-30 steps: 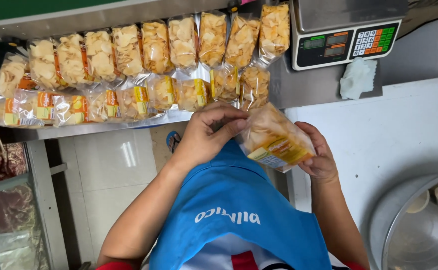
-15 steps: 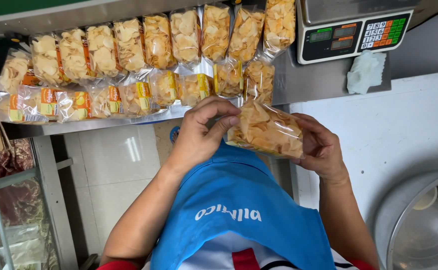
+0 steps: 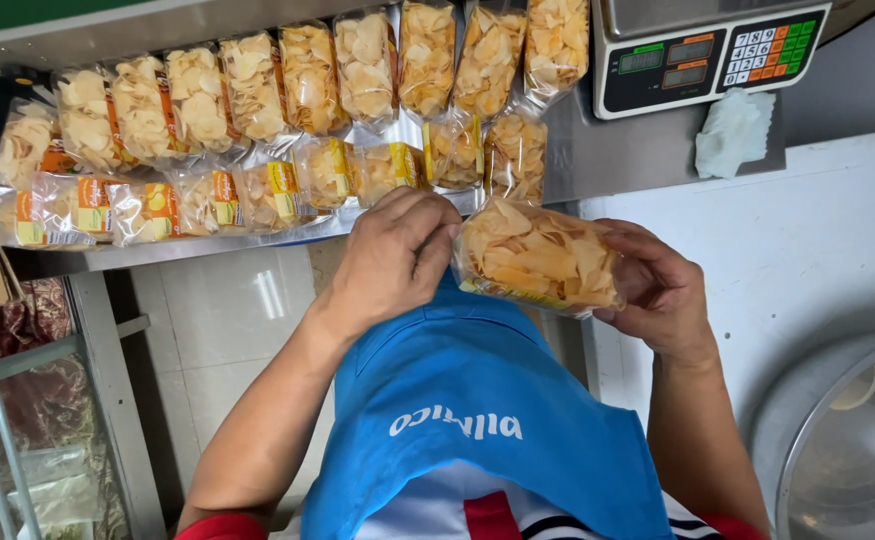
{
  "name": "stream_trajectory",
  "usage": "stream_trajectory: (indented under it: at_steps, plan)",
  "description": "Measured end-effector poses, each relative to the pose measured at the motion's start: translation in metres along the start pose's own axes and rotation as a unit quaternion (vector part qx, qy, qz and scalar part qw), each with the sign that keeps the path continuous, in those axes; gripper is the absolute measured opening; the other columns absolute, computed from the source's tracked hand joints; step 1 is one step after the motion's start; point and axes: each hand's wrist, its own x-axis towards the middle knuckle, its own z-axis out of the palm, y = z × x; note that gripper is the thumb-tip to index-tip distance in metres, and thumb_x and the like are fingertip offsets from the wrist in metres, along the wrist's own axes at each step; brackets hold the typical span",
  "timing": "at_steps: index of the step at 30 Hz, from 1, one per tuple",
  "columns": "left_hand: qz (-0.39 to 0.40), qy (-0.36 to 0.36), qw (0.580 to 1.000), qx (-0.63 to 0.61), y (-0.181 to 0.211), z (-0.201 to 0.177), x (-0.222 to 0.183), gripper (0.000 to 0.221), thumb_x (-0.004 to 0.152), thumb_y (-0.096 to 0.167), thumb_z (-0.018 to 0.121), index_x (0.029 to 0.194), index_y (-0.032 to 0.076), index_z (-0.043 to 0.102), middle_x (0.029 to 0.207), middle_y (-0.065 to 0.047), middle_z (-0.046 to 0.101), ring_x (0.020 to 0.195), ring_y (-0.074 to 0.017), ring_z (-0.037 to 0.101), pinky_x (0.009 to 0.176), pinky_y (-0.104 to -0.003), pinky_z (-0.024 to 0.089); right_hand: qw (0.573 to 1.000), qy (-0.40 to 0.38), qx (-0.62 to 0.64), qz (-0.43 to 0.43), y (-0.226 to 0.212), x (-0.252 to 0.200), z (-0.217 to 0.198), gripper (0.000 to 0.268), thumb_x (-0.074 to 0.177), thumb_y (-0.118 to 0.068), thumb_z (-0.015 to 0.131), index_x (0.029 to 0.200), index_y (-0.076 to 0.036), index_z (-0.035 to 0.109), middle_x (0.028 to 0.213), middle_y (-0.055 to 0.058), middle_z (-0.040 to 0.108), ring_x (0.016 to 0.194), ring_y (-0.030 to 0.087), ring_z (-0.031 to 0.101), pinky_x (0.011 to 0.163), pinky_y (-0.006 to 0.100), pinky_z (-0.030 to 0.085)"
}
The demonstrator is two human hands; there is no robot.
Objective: The person is taking sealed bags of chips and arranging them neatly in rows on a metal tray at a packaging workstation.
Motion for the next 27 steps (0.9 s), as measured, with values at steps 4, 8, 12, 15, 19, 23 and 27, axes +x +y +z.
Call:
stream_trajectory:
  at_steps: [4,8,12,15,19,23,27]
  plan:
    - [-0.012,0.026,0.999,-0.025,-0.002,0.007,-0.002,0.007,0.093,0.005,0.064,0.088,0.008,0.068,0.080,-0.013,0.066,0.082,-0.0405,0.068,0.071,-0.048,0.057,1.000,-0.008,0.020,0.001,0.008,0.003,0.006,0.074,0.062,0.005,0.087,0.129,0.010,0.056,0.141,0.038,0.053,0.130,0.039,0.060,0.100,0.043,0.057]
    - [-0.023,0.025,0.999,-0.027,-0.006,0.009,-0.005,0.009,0.095,0.006,0.062,0.087,0.007,0.066,0.076,-0.013,0.064,0.077,-0.0399,0.067,0.067,-0.049,0.056,0.998,-0.002,0.056,0.030,0.019,-0.001,0.008,0.075,0.065,0.001,0.087,0.133,0.009,0.055,0.143,0.034,0.055,0.129,0.035,0.060,0.096,0.037,0.057]
    - [-0.051,0.029,0.998,-0.020,-0.006,0.010,-0.005,0.015,0.101,0.015,0.063,0.088,0.007,0.065,0.071,-0.014,0.061,0.074,-0.0419,0.066,0.065,-0.049,0.056,0.989,-0.018,0.115,0.089,0.032,-0.002,0.001,0.087,0.066,0.000,0.087,0.143,0.010,0.047,0.137,0.028,0.061,0.125,0.031,0.062,0.093,0.034,0.058]
    - [-0.054,0.026,0.998,-0.017,-0.005,0.012,-0.001,0.016,0.101,0.014,0.063,0.087,0.006,0.065,0.070,-0.015,0.060,0.071,-0.0442,0.065,0.062,-0.050,0.055,0.982,-0.036,0.149,0.112,0.045,-0.004,0.003,0.106,0.058,0.001,0.093,0.149,0.011,0.039,0.137,0.031,0.060,0.124,0.037,0.062,0.097,0.044,0.059]
    - [-0.057,0.022,0.998,0.007,-0.004,0.021,-0.001,0.019,0.101,0.017,0.064,0.085,0.007,0.065,0.067,-0.015,0.059,0.070,-0.0432,0.065,0.061,-0.050,0.055,0.984,-0.052,0.101,0.140,0.027,0.000,0.026,0.110,0.057,-0.002,0.096,0.151,0.007,0.040,0.138,0.026,0.061,0.123,0.033,0.062,0.099,0.044,0.057]
    - [-0.072,0.050,0.996,0.007,0.004,0.019,0.008,0.012,0.103,0.017,0.065,0.108,0.006,0.067,0.091,-0.019,0.066,0.087,-0.0445,0.067,0.073,-0.051,0.057,0.984,0.040,0.054,0.165,0.033,-0.005,0.009,0.099,0.058,0.011,0.090,0.147,0.007,0.047,0.131,0.027,0.064,0.116,0.034,0.067,0.095,0.042,0.061]
    - [-0.079,0.029,0.996,-0.012,0.010,0.011,0.010,0.043,0.097,0.009,0.074,0.138,0.003,0.063,0.127,-0.025,0.069,0.113,-0.0490,0.067,0.093,-0.059,0.056,0.978,0.185,-0.043,0.091,0.038,-0.003,-0.026,0.087,0.069,0.001,0.086,0.147,0.004,0.048,0.135,0.017,0.060,0.121,0.026,0.064,0.101,0.033,0.058]
